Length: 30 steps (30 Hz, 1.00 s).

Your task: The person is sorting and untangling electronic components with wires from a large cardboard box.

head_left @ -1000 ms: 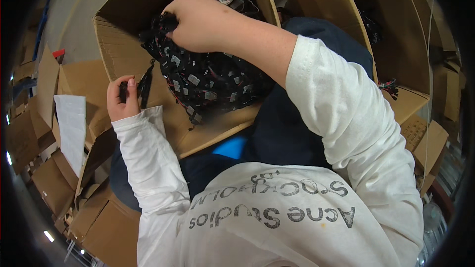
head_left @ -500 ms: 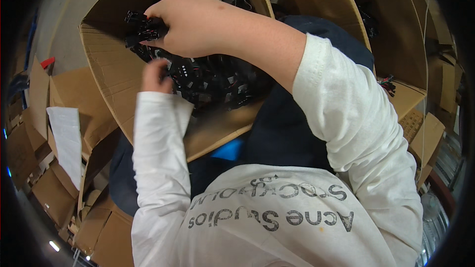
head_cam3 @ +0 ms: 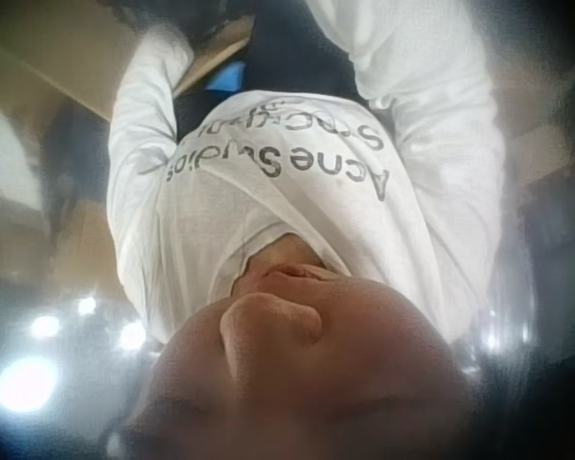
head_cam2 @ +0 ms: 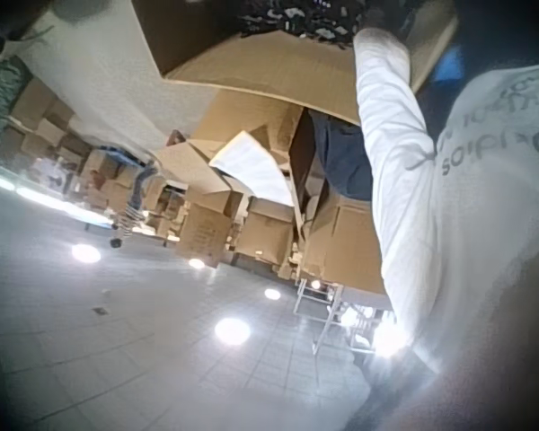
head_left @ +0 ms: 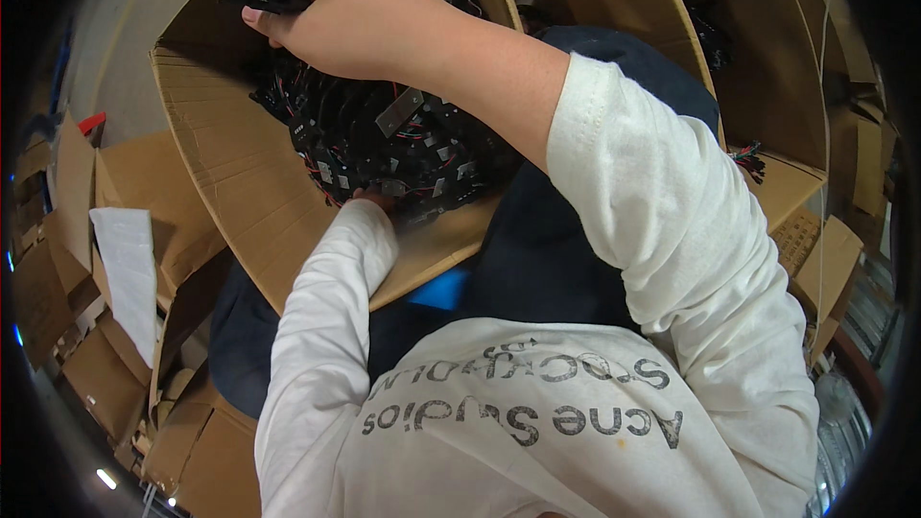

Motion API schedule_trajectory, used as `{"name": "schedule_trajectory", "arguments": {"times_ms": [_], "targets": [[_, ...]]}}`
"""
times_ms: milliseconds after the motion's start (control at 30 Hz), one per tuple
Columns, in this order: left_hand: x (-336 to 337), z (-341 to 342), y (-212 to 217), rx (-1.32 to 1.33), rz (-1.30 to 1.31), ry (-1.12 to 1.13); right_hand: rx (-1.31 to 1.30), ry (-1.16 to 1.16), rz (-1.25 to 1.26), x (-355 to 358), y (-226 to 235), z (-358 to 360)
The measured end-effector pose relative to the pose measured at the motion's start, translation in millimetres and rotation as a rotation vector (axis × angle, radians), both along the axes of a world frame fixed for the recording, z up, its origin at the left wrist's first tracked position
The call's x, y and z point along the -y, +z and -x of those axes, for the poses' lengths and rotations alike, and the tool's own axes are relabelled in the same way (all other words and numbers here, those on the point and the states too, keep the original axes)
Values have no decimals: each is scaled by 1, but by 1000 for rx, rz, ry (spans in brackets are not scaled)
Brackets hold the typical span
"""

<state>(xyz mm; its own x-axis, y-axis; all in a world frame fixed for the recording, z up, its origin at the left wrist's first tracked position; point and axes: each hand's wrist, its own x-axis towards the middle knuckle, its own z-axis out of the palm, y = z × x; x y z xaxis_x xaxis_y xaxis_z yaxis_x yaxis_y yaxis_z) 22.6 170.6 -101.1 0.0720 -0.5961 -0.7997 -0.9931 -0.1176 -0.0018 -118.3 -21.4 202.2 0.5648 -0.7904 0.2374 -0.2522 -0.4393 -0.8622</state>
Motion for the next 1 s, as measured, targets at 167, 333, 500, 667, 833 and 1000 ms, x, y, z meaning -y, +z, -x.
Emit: {"name": "schedule_trajectory", "arguments": {"times_ms": [167, 333, 500, 667, 833, 1000], "targets": [[45, -65, 98, -25, -45, 146, 206, 82, -201, -4, 24, 11], [-35, -79, 238, -46, 348, 226, 19, 236, 18, -8, 17, 17], [-21, -33, 312, -123, 814, 238, -172, 594, 93, -43, 0, 17], [-12, -9, 316, -770, 1226, 313, -135, 728, -74, -51, 6, 15], [16, -55, 221, -1082, 1103, 903, -241, 401, -61, -33, 15, 18], [-24, -75, -13, -384, 474, 92, -223, 259, 95, -16, 6, 15]]}}
